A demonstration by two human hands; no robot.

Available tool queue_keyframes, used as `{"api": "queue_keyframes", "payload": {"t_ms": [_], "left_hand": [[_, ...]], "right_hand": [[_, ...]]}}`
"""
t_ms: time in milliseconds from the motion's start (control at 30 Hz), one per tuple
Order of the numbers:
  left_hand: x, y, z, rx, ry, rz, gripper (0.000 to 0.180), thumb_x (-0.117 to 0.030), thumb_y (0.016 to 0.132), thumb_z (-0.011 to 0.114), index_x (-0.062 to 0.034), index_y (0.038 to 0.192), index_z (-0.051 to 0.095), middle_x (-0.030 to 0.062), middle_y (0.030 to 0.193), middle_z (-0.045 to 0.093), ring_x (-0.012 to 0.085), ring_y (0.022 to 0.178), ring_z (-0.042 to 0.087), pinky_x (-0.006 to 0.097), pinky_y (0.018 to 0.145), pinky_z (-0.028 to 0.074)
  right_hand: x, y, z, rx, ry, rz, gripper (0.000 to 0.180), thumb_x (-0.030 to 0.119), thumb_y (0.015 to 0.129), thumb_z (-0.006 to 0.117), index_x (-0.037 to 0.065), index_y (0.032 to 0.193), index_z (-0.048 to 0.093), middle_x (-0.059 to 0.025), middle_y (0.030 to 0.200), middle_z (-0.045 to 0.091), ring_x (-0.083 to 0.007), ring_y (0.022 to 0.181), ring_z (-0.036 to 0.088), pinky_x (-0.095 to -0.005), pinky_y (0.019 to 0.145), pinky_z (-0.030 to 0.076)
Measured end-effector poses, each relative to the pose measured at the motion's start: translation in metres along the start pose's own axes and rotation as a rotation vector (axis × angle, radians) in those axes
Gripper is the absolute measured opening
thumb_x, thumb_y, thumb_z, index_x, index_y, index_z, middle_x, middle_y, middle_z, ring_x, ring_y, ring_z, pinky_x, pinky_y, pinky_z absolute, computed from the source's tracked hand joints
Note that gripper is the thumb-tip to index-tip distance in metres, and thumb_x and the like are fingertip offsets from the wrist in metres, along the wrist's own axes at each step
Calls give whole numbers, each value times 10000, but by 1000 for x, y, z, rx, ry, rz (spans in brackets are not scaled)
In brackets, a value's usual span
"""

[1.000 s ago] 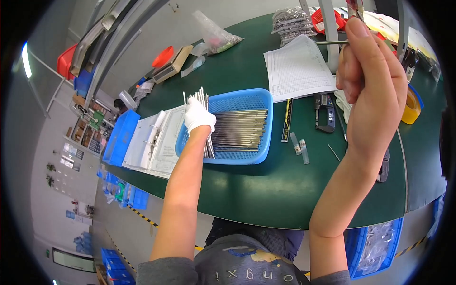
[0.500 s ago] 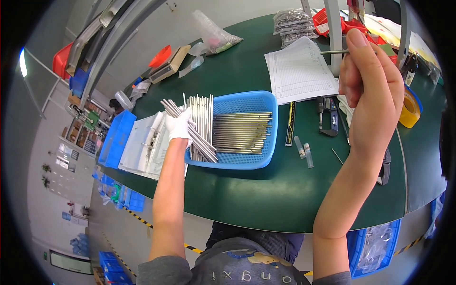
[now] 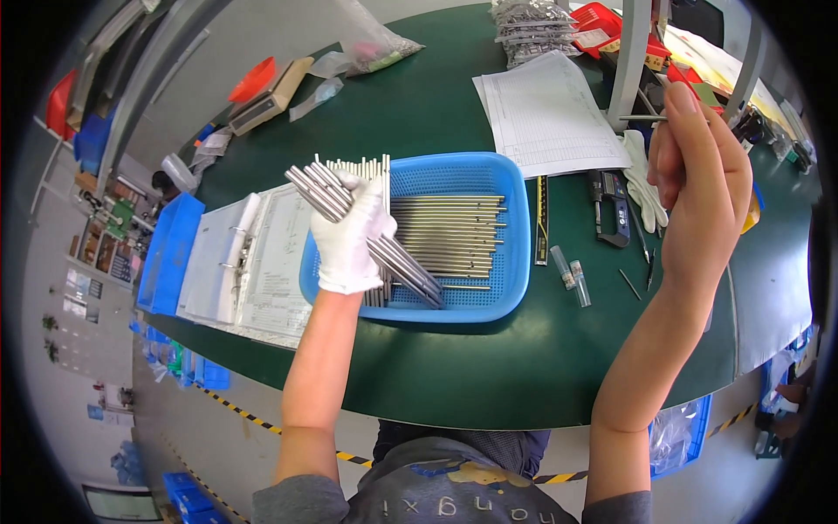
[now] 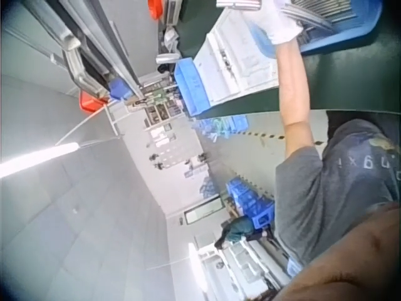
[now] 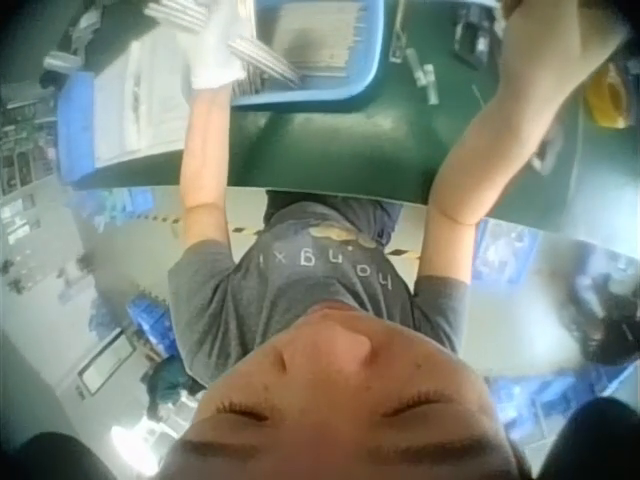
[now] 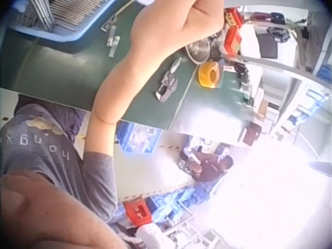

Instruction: Inserting thin metal rods into a circular perforated fixture as part of a manufacturing assembly process.

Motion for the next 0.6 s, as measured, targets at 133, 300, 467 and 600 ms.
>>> {"api": "queue_keyframes", "payload": {"t_ms": [133, 300, 467, 600], "left_hand": [[0, -2, 3, 164, -91, 27, 188, 14, 855, 628, -100, 924, 495, 6, 660, 498, 80, 453, 429, 256, 425, 400], [-9, -7, 6, 272, -205, 12, 73, -67, 910, 577, -70, 897, 505, 17, 632, 503, 90, 458, 436, 255, 453, 413], [-8, -18, 22, 387, -85, -109, 160, -96, 887, 618, -70, 794, 491, 9, 607, 500, 100, 495, 474, 255, 491, 431], [-13, -30, 32, 361, 50, -80, 226, 6, 801, 707, -61, 745, 498, 1, 684, 566, 57, 593, 518, 204, 559, 445]], "right_hand": [[-1, -2, 6, 68, -163, -48, 387, 278, 952, 471, 78, 621, 451, 21, 561, 385, -51, 494, 314, -220, 470, 227], [-1, -5, 32, 241, -317, -158, 337, 292, 958, 417, 28, 776, 521, 2, 634, 432, -73, 554, 390, -218, 502, 284], [-5, -18, 56, 391, -423, -401, 119, 17, 790, 640, 8, 708, 554, -78, 548, 469, -211, 454, 450, -313, 440, 340], [-3, -30, 67, 441, -367, -415, 169, 9, 768, 658, 16, 642, 545, -71, 535, 458, -203, 442, 437, -319, 423, 305]]}}
Point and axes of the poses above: each hand's wrist, its own y-axis towards the middle knuckle, its own z-axis out of the palm, x = y × z, the point moved 4 cm from there along y, towards the middle knuckle
